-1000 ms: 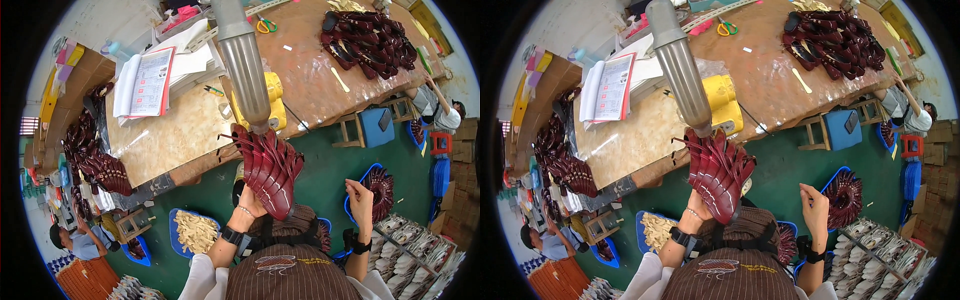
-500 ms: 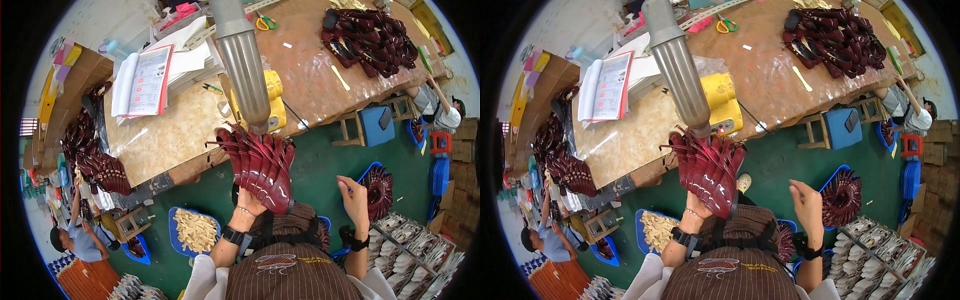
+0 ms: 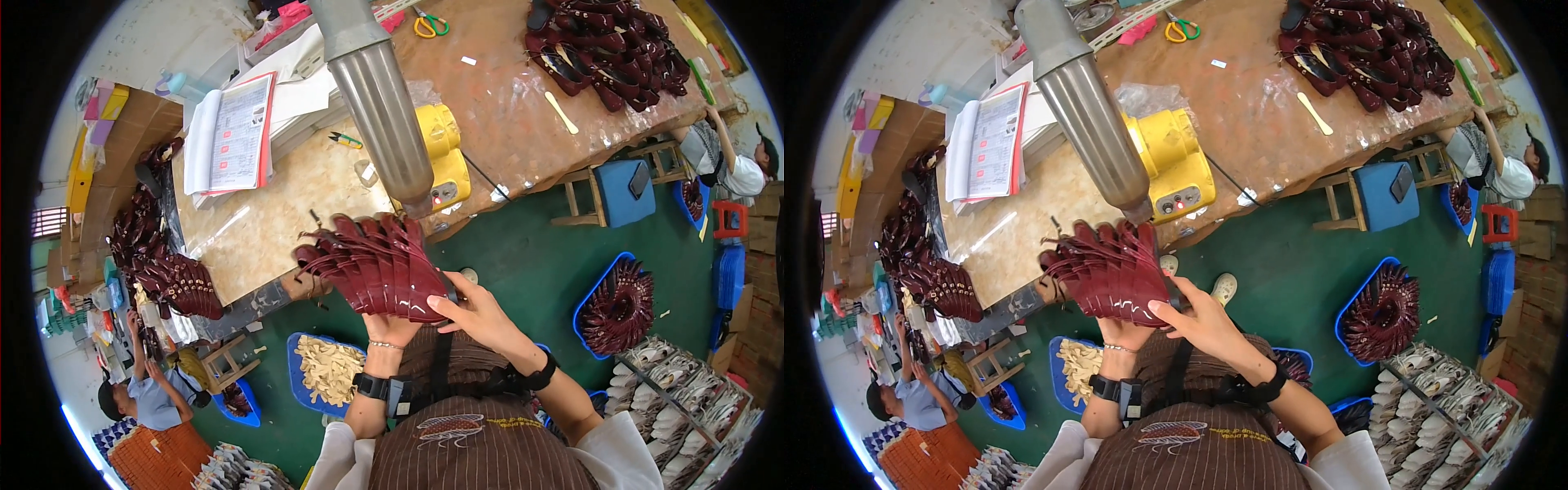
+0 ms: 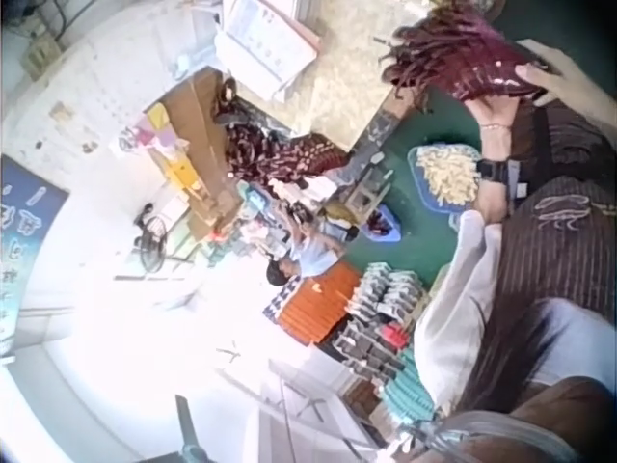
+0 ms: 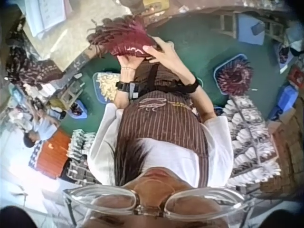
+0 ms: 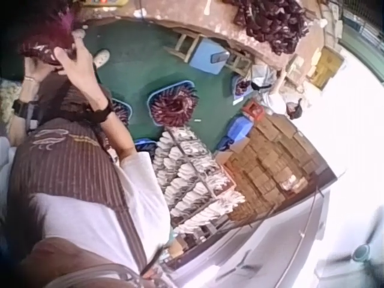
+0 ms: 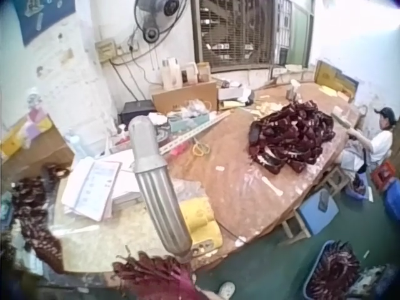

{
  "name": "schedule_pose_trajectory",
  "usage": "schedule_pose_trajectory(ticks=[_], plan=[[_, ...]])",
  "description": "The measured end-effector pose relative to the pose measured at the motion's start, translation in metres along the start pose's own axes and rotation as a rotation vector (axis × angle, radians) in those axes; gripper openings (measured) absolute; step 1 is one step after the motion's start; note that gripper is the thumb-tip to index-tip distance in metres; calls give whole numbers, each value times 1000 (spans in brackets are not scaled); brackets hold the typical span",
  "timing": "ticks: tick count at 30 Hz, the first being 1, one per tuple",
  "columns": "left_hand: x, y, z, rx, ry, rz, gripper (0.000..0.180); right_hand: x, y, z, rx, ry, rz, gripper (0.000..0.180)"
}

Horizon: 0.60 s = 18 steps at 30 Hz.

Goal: Arrange and heat-shrink shoe uppers on a manufacturing line.

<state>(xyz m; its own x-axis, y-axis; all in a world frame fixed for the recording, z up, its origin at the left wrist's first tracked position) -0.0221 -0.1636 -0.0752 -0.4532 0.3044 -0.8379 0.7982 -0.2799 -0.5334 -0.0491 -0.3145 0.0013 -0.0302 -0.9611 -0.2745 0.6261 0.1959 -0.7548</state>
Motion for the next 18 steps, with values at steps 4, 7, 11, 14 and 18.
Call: schedule_pose_trajectory(ticks=[4,7,11,14,18], plan=[[3,-7,-14,-28,52,13,66,0,13,-3,3,181,100,67],[8,-7,-13,33,45,7,64,6,14,1,46,101,42,67],[7,-6,-1,130,-99,-127,60,17,6,8,93,96,16,57],[2,0,13,188,15,-113,56,33,4,-2,89,85,-106,57],[10,9,31,286,63,-173,61,50,-11,-6,102,192,-161,62]])
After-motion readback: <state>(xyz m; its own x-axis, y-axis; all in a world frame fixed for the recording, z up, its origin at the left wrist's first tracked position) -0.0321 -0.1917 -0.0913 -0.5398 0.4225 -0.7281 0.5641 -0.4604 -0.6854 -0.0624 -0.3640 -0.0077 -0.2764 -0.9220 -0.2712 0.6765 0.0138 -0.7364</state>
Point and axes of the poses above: each hand's wrist, its own y-axis towards the middle knuckle, its own x-axis out of the back of the hand, z = x × y, the point moved 3 cm from there along y, towards the middle knuckle, and after that the axes turned 12 degrees about -x, right-handed, at the moved point
